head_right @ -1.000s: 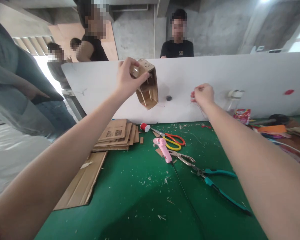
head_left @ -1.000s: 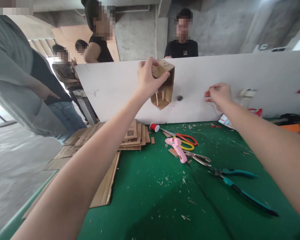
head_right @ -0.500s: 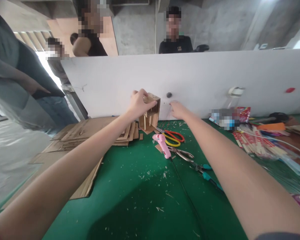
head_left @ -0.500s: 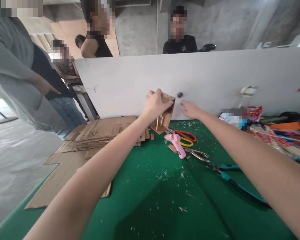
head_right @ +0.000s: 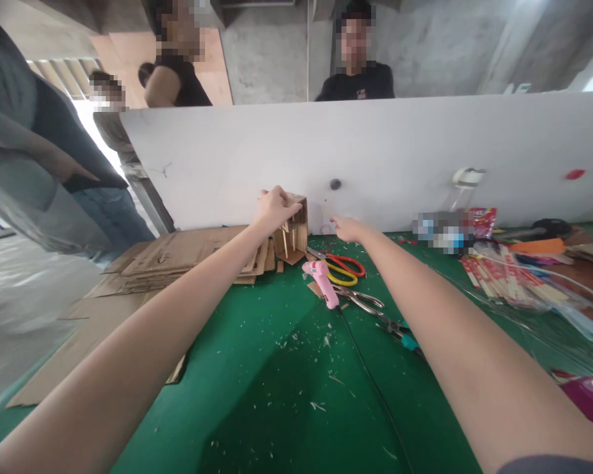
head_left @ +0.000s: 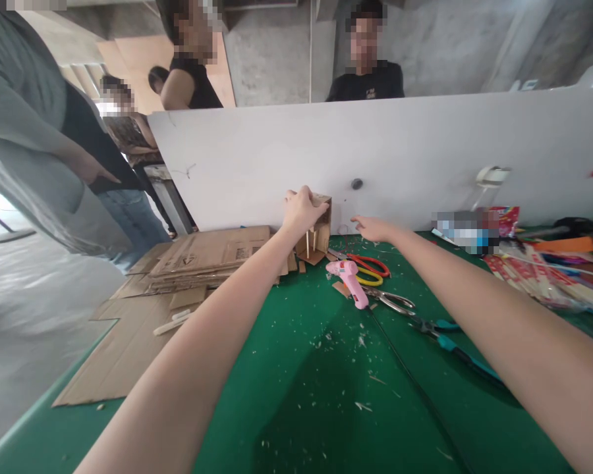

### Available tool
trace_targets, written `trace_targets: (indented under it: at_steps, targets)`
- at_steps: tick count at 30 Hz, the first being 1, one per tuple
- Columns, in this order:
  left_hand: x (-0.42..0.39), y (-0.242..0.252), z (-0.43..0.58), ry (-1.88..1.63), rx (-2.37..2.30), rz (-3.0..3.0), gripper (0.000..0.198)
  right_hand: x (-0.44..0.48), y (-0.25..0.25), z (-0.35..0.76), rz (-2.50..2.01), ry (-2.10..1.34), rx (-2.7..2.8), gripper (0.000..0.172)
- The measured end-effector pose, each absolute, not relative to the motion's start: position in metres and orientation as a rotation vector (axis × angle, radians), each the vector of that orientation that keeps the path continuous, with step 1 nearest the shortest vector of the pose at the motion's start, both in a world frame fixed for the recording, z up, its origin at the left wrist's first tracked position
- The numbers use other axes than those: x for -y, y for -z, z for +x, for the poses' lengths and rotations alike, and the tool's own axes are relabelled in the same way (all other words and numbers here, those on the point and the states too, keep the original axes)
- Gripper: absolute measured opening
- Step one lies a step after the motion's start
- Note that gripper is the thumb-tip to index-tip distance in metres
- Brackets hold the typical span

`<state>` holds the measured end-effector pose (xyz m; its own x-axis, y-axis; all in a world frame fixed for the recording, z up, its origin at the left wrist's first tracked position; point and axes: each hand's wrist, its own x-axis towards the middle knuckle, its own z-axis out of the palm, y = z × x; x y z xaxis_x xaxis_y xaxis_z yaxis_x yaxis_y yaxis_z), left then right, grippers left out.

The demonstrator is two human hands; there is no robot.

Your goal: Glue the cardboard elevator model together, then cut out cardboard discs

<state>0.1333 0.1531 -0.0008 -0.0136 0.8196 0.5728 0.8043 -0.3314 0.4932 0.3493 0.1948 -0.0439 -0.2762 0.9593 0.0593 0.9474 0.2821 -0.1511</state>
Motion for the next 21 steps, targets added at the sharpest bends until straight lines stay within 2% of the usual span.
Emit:
trace_targets:
  at_steps: [4,10,21]
  targets:
    - [-0.162,-0.002,0.125,-1.260,-1.809,2.225,0.023,-0.183,0.038,0.355,-1.879,-0.235,2.438,0.050]
    - [-0.169,0.008,0.122,-1.405,-1.766,2.160,0.026,-0.163,0.037,0.355,-1.978,-0.513,2.602,0.030]
    - [-0.174,0.008,0.119,-1.396,-1.779,2.107,0.025,-0.140,0.079,0.348,-2.051,-0.262,2.756,0.020]
